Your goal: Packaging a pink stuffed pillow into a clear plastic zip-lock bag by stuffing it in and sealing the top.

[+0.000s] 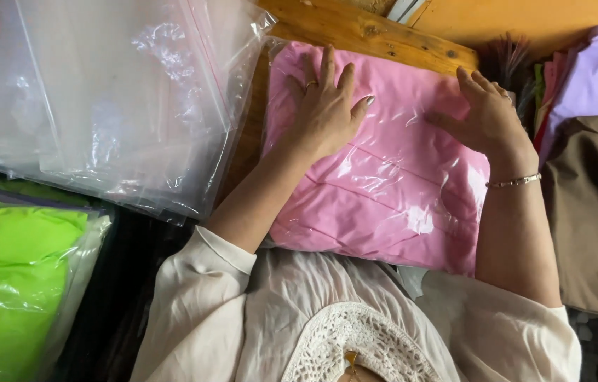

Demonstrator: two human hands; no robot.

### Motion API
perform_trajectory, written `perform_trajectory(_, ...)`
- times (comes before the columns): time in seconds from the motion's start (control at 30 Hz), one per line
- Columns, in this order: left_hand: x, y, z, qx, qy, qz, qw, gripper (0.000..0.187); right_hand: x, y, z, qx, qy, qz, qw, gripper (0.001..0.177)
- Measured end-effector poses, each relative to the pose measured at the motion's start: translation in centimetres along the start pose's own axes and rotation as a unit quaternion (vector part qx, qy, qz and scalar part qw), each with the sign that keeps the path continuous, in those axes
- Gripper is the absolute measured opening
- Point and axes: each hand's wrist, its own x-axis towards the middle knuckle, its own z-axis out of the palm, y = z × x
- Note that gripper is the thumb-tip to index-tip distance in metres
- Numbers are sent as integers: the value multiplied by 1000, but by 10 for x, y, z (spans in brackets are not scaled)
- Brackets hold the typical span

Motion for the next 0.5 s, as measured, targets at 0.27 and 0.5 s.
perform_trajectory(0.27,-28,34,-29,87,4,117,989,69,-4,-21,-18,185,158,131,961,55)
perform_trajectory(0.5,-90,55,-25,129,-6,105,986,86,-27,-27,-38,275,169,202,925,48)
